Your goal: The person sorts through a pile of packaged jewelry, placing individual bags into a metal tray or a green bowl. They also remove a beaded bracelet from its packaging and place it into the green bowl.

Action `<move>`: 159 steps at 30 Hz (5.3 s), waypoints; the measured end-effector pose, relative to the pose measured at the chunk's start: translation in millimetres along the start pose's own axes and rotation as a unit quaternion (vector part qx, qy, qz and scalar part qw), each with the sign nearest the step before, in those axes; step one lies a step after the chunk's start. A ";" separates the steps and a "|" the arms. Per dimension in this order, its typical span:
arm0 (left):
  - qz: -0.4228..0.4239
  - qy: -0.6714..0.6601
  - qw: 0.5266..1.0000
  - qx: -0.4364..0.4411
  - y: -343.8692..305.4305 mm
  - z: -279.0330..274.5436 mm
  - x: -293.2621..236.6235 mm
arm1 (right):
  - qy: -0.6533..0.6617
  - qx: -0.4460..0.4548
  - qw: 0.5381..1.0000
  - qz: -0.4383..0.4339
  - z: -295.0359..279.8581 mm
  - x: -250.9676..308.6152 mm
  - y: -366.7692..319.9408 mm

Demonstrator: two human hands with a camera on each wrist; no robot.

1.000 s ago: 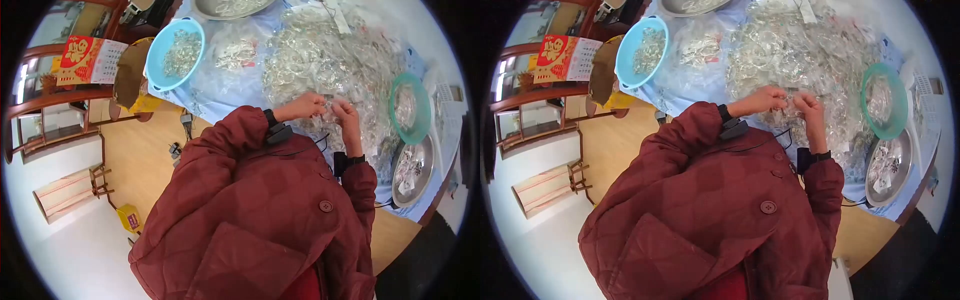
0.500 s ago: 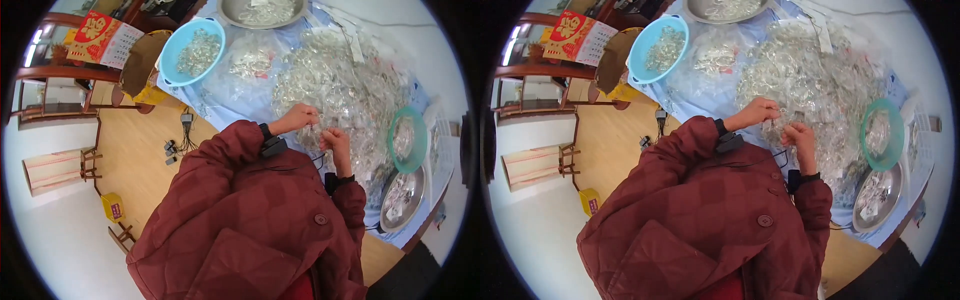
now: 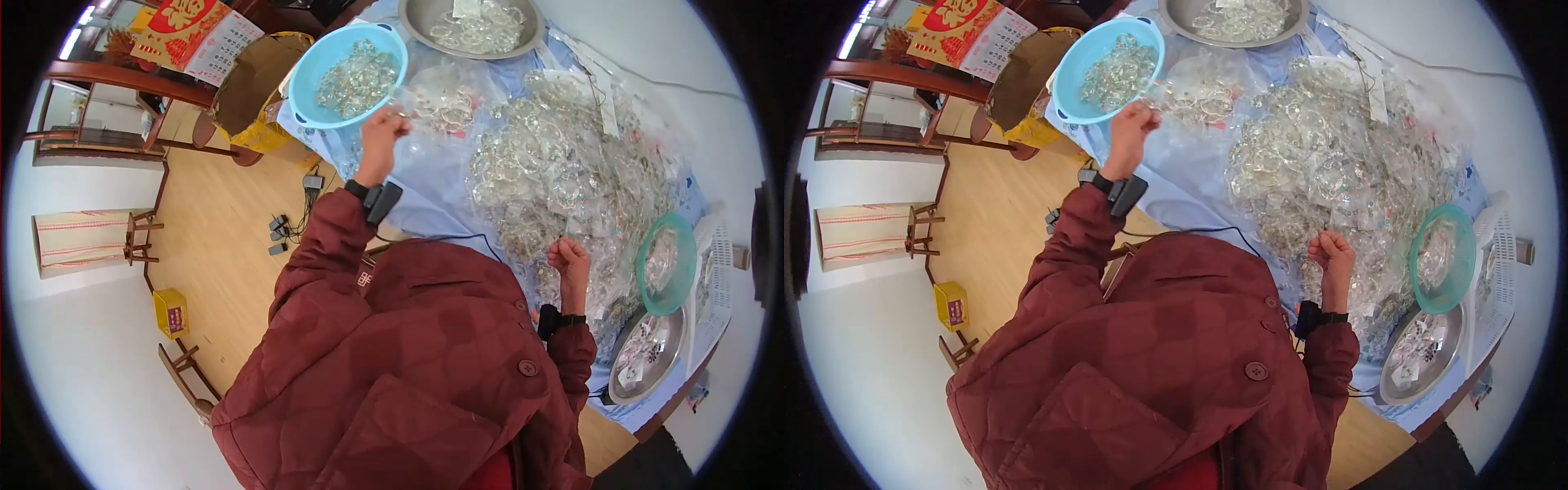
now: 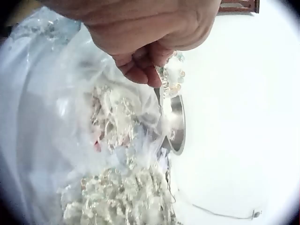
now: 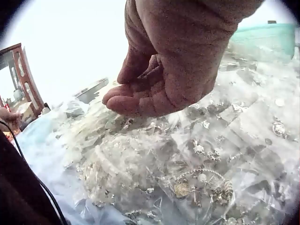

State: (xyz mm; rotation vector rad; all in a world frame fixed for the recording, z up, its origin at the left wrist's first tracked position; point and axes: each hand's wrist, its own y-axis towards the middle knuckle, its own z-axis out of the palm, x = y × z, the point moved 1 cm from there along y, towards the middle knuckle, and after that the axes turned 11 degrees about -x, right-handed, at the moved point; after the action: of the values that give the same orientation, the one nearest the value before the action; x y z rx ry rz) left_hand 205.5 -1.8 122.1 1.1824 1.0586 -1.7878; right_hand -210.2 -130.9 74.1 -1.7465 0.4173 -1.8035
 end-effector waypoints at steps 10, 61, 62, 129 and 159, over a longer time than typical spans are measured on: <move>0.086 -0.082 0.991 0.061 69.0 -39.6 -19.7 | 0.002 -0.023 1.000 0.007 3.7 -7.4 -6.6; -0.115 0.107 0.858 0.490 -127.4 226.0 29.2 | 0.153 -0.096 0.967 -0.178 57.5 83.8 -42.1; -0.116 0.107 0.859 0.486 -128.9 223.3 30.4 | 0.151 -0.093 0.968 -0.176 56.7 81.2 -42.5; -0.231 0.307 0.803 0.456 -91.4 138.2 116.7 | 0.269 -0.209 0.875 -0.345 -203.8 148.8 -42.2; -0.231 0.321 0.818 0.418 -93.6 134.9 134.8 | 0.243 -0.401 0.881 -0.062 -198.0 -43.6 -103.1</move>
State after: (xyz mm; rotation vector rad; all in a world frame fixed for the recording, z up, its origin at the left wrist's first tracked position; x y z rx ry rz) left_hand 35.1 -105.7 49.2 2.3509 0.9664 -2.4259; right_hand -425.7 -58.7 83.1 -1.7962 1.4632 -2.3650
